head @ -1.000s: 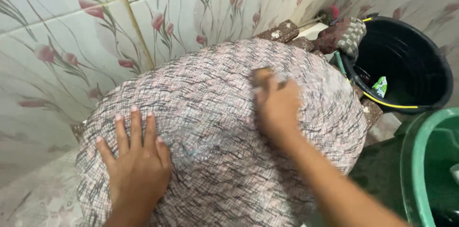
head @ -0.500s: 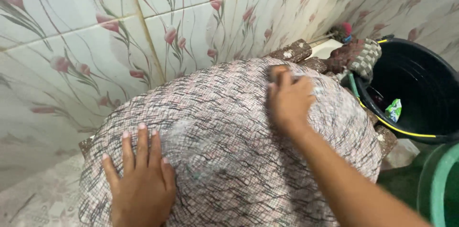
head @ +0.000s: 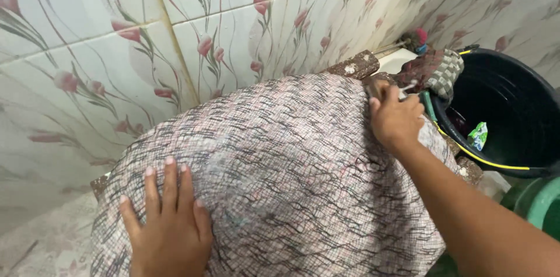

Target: Washing a patterned rug by hand using a brush, soap, and water from a bucket.

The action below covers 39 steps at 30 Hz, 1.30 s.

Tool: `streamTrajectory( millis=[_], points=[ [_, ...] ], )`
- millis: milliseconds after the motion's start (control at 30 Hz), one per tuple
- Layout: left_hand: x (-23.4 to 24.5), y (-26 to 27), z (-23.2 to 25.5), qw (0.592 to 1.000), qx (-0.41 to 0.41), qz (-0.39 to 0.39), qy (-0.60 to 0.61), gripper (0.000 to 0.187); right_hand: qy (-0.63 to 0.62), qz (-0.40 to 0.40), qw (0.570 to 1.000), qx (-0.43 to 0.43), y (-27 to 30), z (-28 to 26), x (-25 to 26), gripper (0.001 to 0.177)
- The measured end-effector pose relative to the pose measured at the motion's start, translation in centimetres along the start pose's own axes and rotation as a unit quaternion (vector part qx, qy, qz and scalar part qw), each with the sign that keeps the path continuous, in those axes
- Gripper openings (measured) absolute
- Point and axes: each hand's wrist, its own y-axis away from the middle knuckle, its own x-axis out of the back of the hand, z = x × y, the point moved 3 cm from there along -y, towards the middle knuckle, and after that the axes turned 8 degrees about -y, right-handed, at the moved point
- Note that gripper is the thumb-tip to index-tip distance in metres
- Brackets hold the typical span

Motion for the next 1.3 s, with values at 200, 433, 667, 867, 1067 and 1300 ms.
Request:
streamTrajectory(
  millis=[200, 433, 667, 867, 1067, 1300],
  points=[
    [0.1, 0.0, -0.1, 0.999, -0.003, -0.011, -0.041, 0.06, -0.34, -0.261, 0.895, -0.122, 14.1, -18.0, 4.6, 0.036],
    [0.6, 0.1, -0.1, 0.999, -0.012, -0.017, -0.045, 0.06, -0.279, -0.141, 0.95, -0.028, 12.1, -3.4, 3.2, 0.046],
    [1.1, 0.6, -0.1, 0.999, -0.031, -0.008, -0.026, 0.062, 0.003, -0.082, 0.997, -0.014, 13.2, -4.2, 3.7, 0.041],
    [1.0, 0.5, 0.0, 0.999, -0.022, -0.026, -0.013, 0.063, -0.185, -0.086, 0.936, 0.287, 23.6, -9.7, 5.9, 0.042],
    [0.1, 0.2, -0.3, 0.999, -0.038, -0.038, -0.006, 0.067, -0.06, 0.013, 0.998, 0.002, 15.3, 7.3, 5.2, 0.047],
    [-0.8, 1.1, -0.3, 0.999, -0.027, -0.035, -0.03, 0.06, -0.07, 0.044, 0.996, -0.042, 14.9, 10.3, 3.7, 0.057]
  ],
)
